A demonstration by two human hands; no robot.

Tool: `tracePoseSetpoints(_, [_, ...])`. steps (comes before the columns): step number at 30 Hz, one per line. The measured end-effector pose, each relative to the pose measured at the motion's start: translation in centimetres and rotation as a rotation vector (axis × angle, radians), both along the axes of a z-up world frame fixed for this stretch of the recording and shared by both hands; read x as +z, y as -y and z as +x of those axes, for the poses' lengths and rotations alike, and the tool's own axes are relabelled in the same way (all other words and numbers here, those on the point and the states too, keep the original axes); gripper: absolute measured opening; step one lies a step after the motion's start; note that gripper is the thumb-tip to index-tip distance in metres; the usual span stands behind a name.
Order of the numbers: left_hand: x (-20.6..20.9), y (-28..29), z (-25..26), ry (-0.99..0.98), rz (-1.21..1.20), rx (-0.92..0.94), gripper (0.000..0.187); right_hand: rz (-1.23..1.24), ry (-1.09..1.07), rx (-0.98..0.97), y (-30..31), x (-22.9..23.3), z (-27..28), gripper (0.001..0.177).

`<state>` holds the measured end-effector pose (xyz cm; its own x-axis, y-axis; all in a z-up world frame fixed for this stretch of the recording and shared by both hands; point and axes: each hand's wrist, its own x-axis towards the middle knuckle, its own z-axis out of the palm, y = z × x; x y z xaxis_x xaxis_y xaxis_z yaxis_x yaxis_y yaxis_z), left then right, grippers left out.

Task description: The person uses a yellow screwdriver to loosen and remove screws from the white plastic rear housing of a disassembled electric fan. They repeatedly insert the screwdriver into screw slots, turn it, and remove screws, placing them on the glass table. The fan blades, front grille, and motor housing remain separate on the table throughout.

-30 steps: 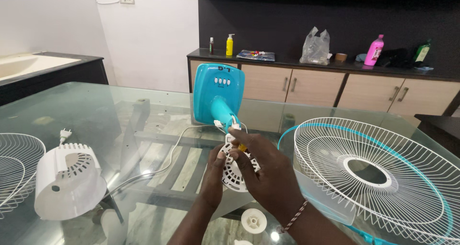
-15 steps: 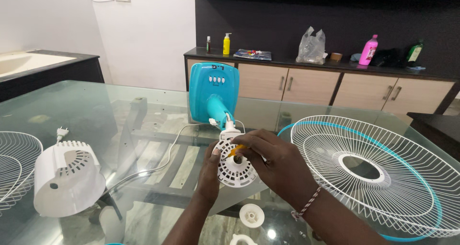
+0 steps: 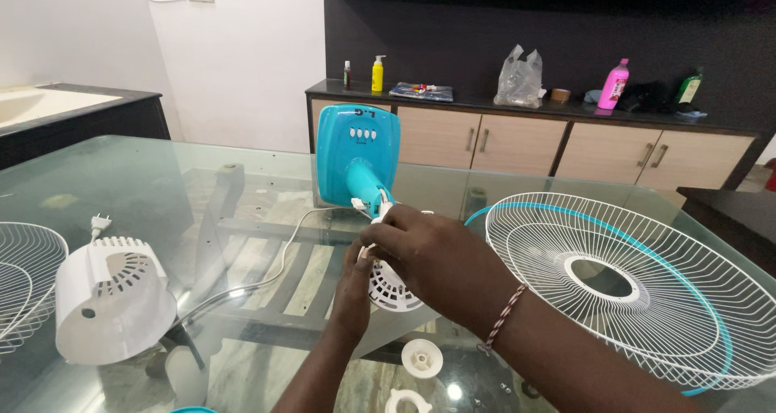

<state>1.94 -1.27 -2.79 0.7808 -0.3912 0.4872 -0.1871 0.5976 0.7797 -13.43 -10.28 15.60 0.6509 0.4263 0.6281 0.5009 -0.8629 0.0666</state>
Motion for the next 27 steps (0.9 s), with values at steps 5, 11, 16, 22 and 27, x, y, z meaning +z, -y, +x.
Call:
tracePoseSetpoints(5, [-0.1,-0.1,0.1,0.04,-0.024,-0.002,0.053,-0.02,-0.033,-0.095,0.3,0.5,-0.3,0.028])
tracePoseSetpoints(11, [0.0,0.2,0.1,0.071,0.001,0.041,0.052,-0.11,-0.02,-0.146,0.6,0.8,0.0,0.019])
tracePoseSetpoints(16, [0.1,0.2,0.0,-0.073,0.007,0.01,0.055,-0.19,-0.173,-0.238,0.8,1.7,-0.6,0.027])
tracePoseSetpoints(22, [0.1,0.4,0.5,0.028,0.016,0.055,0.055,-0.249,-0.322,-0.406,-0.2,3.4,-1.4,0.027])
tracePoseSetpoints(27, [0.1,0.2,0.8,0.081,-0.008,0.038,0.052,-0.342,-0.448,-0.561,-1.3,3.9,-1.3,0.043])
